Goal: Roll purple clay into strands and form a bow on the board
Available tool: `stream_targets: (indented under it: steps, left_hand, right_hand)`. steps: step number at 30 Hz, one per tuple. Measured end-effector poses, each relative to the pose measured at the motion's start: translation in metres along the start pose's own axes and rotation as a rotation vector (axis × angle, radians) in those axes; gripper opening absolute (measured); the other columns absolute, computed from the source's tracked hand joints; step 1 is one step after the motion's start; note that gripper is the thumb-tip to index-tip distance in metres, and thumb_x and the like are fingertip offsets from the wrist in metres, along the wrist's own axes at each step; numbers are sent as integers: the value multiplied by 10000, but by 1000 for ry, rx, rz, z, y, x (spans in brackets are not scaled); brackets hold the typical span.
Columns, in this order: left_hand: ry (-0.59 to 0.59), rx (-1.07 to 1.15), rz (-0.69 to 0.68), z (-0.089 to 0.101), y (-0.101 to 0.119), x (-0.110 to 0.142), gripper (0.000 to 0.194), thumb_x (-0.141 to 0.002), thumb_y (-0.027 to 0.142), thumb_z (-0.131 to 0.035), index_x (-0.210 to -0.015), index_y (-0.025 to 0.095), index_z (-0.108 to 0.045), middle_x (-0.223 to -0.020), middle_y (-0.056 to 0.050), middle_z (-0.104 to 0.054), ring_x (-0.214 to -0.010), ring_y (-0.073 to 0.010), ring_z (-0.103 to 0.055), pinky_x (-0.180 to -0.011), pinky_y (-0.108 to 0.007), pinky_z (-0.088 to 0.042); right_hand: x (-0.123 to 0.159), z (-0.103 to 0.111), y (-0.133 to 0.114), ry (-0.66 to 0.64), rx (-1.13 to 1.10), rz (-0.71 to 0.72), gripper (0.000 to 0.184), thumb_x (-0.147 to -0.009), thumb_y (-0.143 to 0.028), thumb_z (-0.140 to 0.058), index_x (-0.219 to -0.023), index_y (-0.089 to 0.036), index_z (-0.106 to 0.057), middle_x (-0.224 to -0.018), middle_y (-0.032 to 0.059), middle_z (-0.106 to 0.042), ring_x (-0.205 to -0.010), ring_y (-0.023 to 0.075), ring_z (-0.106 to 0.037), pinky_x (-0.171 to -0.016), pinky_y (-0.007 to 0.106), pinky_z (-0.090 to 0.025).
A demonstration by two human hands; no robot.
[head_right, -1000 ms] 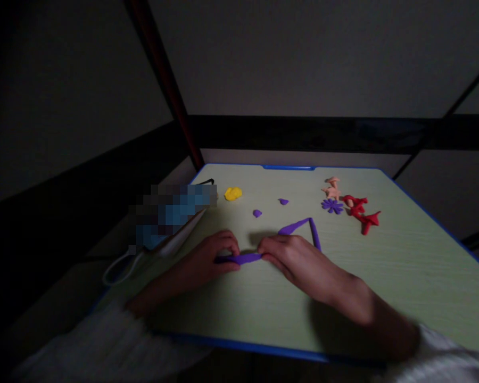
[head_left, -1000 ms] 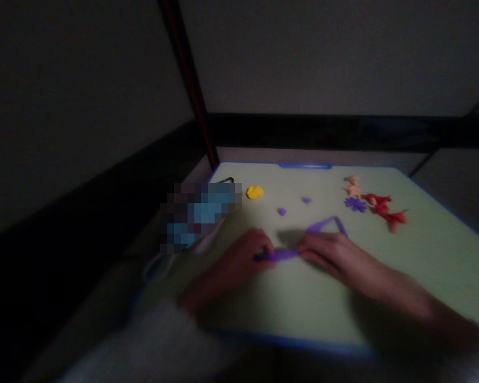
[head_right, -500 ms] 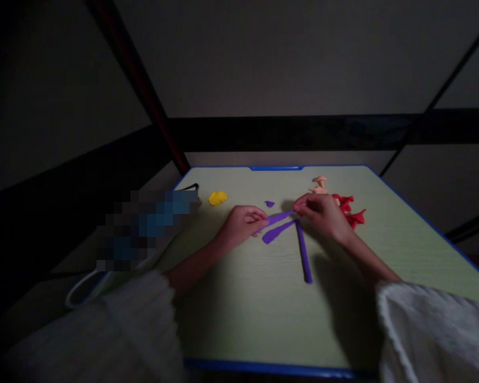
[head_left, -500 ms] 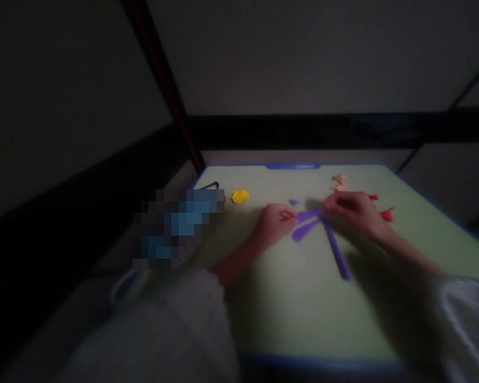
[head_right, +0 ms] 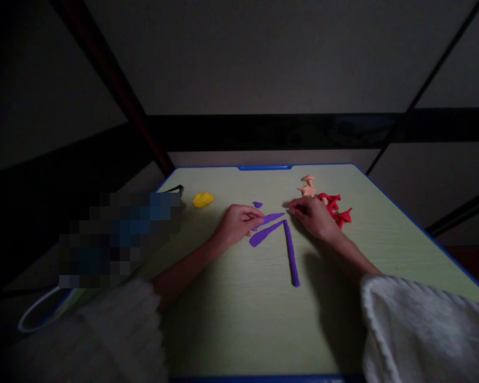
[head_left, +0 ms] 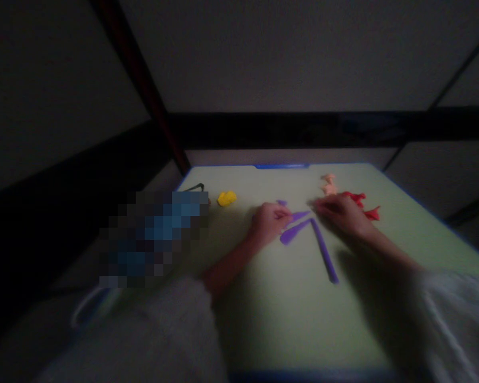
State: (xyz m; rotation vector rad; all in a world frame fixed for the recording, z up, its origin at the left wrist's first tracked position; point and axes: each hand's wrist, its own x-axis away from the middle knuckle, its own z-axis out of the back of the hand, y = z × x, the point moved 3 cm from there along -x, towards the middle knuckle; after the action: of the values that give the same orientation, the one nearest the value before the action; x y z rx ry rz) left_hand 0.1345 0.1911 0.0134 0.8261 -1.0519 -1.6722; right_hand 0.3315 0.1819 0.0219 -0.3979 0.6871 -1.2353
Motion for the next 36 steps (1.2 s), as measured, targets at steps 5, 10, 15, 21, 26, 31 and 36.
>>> stream_targets:
  steps: [5, 10, 15, 21, 26, 31, 36]
  left_hand:
    - [-12, -10, -9, 0, -1, -1, 111, -741, 100, -615, -767, 114, -721, -620, -5, -664, -528, -88, -585, -454, -155, -422]
    - [-10, -2, -1, 0, -4, -2, 119, -749, 87, -603, -786, 98, -716, -592, 0, -641, -496, -79, -565, -431, -150, -401]
    - [13, -7, 6, 1, -5, -1, 121, -756, 92, -595, -778, 99, -714, -568, 9, -629, -476, -76, -562, -446, -154, -417]
    - [36, -37, 3, 0, -1, 1, 118, -749, 88, -596, -742, 110, -711, -567, 12, -636, -472, -76, -565, -459, -158, -426]
    - [46, -57, 3, -1, -1, 1, 111, -747, 93, -601, -747, 108, -711, -575, 5, -646, -490, -85, -585, -469, -160, -442]
    - [57, -81, 6, -1, -4, 1, 120, -754, 113, -593, -756, 115, -713, -570, -1, -653, -497, -96, -603, -475, -165, -454]
    - [61, -121, -22, 0, -5, 0, 141, -749, 120, -574, -715, 115, -710, -554, -4, -639, -493, -103, -596, -466, -171, -449]
  right_hand:
    - [0, -7, -6, -11, 88, 37, 140, -780, -205, -565, -706, -152, -671, -717, 72, -674, -661, 183, -594, -620, 282, -439]
    - [1, -7, -7, 1, 134, 19, 119, -783, -176, -542, -710, -148, -632, -699, 65, -649, -626, 168, -577, -588, 264, -419]
    - [3, -7, -6, -18, 149, 24, 127, -779, -171, -528, -669, -159, -592, -665, 51, -625, -599, 158, -553, -568, 260, -399]
    - [6, -6, -8, -47, 151, 25, 114, -766, -176, -531, -667, -162, -585, -646, 45, -613, -579, 158, -544, -549, 261, -401]
    - [6, -2, -11, -74, 142, 12, 123, -778, -186, -525, -681, -161, -597, -639, 47, -624, -574, 161, -558, -537, 256, -416]
    - [6, -3, -11, -92, 137, -11, 157, -803, -228, -525, -695, -158, -614, -646, 56, -645, -571, 164, -572, -522, 258, -419]
    - [6, -6, -10, -95, 144, -21, 129, -782, -216, -551, -718, -147, -639, -656, 64, -670, -581, 172, -586, -534, 270, -427]
